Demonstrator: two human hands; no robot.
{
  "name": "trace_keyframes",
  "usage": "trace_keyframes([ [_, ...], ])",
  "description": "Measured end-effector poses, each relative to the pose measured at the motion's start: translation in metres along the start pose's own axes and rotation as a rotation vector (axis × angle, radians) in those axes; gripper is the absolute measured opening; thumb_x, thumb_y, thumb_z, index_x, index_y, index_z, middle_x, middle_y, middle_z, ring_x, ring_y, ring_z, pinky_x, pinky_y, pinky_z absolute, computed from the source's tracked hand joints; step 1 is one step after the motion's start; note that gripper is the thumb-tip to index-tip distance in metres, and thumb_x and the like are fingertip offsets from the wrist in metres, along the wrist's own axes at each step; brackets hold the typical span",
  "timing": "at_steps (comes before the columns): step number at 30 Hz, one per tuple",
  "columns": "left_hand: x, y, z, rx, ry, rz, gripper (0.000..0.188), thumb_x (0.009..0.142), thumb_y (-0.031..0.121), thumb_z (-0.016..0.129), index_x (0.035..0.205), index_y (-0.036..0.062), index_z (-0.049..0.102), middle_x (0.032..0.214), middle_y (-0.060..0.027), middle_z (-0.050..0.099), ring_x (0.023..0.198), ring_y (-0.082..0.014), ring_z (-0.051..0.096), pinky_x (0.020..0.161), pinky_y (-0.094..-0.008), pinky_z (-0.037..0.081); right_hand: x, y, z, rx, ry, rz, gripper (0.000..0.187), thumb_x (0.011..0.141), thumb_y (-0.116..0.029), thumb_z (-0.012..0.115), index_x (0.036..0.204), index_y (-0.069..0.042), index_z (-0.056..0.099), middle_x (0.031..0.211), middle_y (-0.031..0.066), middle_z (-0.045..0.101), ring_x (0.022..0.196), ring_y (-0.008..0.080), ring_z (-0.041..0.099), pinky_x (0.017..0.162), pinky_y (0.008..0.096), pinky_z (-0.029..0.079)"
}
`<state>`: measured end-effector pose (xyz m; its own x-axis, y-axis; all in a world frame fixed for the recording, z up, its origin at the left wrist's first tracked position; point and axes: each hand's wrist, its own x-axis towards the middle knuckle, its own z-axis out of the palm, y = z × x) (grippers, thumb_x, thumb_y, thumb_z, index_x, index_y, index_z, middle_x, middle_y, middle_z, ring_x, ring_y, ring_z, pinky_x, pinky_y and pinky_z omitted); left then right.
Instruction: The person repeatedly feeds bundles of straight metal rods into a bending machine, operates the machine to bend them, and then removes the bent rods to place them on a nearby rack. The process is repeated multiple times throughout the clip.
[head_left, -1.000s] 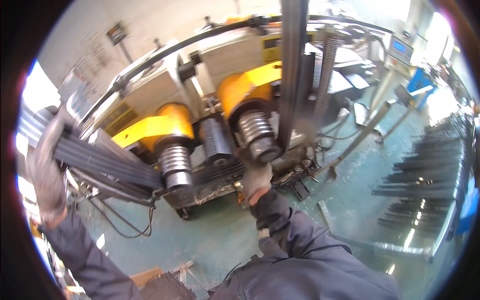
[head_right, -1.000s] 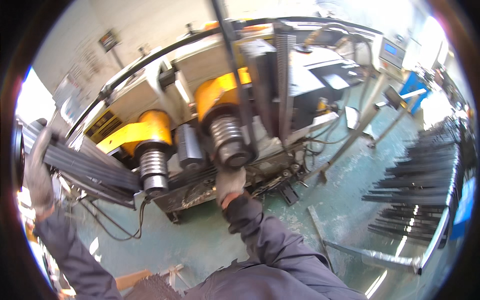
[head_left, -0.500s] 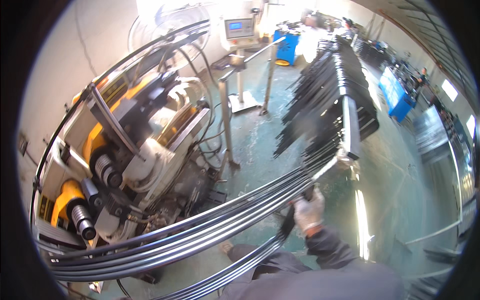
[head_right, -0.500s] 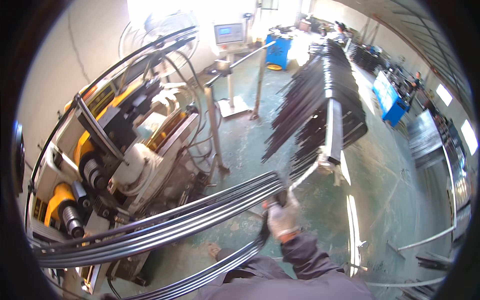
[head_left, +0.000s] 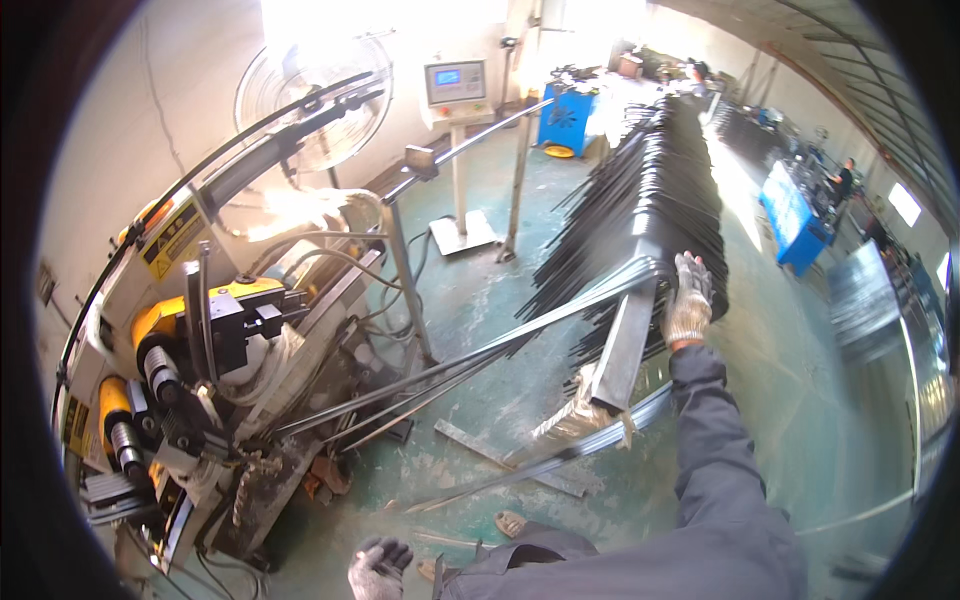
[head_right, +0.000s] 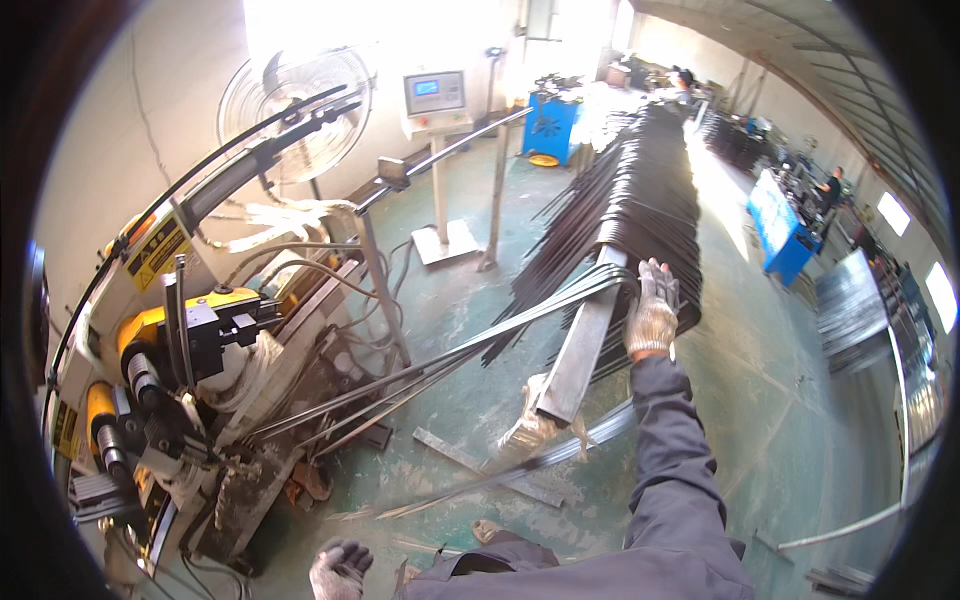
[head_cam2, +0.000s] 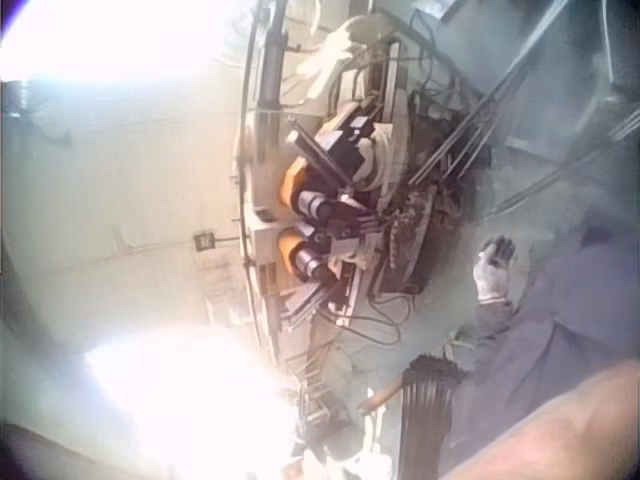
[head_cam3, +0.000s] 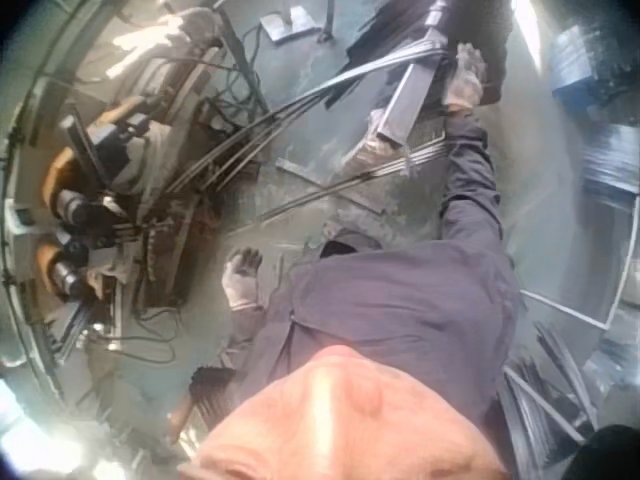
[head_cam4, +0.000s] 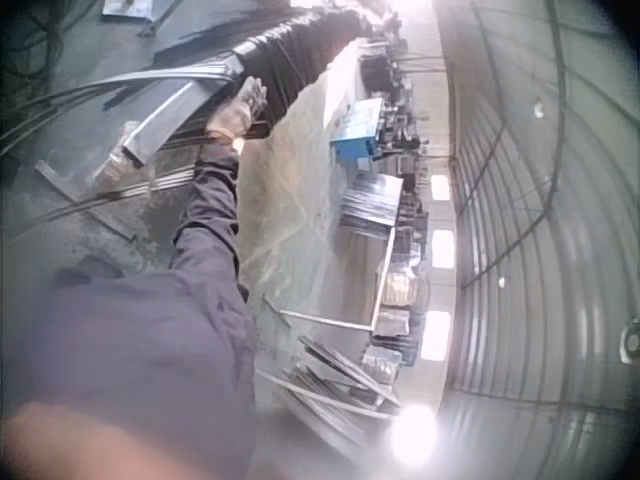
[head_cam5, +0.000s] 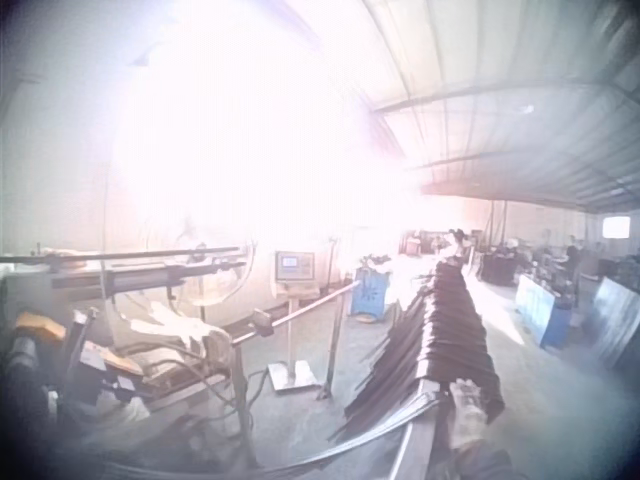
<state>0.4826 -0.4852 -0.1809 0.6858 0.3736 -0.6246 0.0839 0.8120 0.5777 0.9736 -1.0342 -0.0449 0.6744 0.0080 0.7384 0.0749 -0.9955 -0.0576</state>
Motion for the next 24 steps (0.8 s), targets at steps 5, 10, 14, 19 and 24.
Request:
trace_keyframes([
  [5,-0.019,0.0,0.073,0.134,-0.004,0.231,0.022,0.103,0.001,0.067,0.125,-0.0009,0.069,0.111,-0.0217,0.08,0.101,-0.0403,0.081,0.093,-0.058,0.068,0.079,0.086,0.13,-0.277,-0.037,-0.21,0.054,0.111,-0.011,0.05,0.164,-0.009,0.061,0.165,0.0149,0.065,0.154,0.0341,0.06,0.132,0.0483,0.044],
  [10,-0.056,-0.011,0.044,0.095,0.126,0.33,0.03,0.107,0.0,0.068,0.136,-0.0041,0.065,0.117,-0.0221,0.082,0.102,-0.034,0.083,0.093,-0.0462,0.07,0.114,0.102,0.141,-0.188,0.054,-0.443,0.047,0.11,-0.013,0.055,0.154,-0.007,0.067,0.15,0.0172,0.072,0.141,0.035,0.068,0.12,0.0482,0.053],
  [14,-0.114,-0.019,-0.033,-0.037,0.399,0.438,0.03,0.104,-0.001,0.07,0.133,-0.0002,0.068,0.118,-0.0189,0.082,0.101,-0.0315,0.083,0.091,-0.0431,0.069,0.016,0.0,0.13,0.02,0.187,-0.394,0.045,0.106,-0.015,0.06,0.149,-0.005,0.069,0.143,0.018,0.075,0.134,0.0351,0.071,0.116,0.0472,0.055],
  [19,-0.227,-0.029,-0.158,0.098,0.797,0.8,0.027,0.103,0.001,0.069,0.13,-0.0008,0.07,0.116,-0.0127,0.083,0.103,-0.0207,0.081,0.091,-0.0348,0.066,-0.248,-0.152,0.076,0.391,-0.312,-0.335,0.044,0.102,-0.016,0.066,0.143,-0.003,0.072,0.134,0.0191,0.078,0.126,0.0351,0.074,0.111,0.046,0.058],
  [24,-0.387,-0.041,-0.297,0.518,1.217,1.022,0.026,0.105,-0.009,0.068,0.129,0.002,0.072,0.118,-0.0054,0.078,0.108,-0.0144,0.075,0.098,-0.0303,0.061,-0.473,-0.264,-0.016,0.42,-1.086,-0.406,0.043,0.097,-0.018,0.072,0.137,-0.001,0.075,0.125,0.0202,0.081,0.118,0.0352,0.078,0.106,0.0447,0.06],
])
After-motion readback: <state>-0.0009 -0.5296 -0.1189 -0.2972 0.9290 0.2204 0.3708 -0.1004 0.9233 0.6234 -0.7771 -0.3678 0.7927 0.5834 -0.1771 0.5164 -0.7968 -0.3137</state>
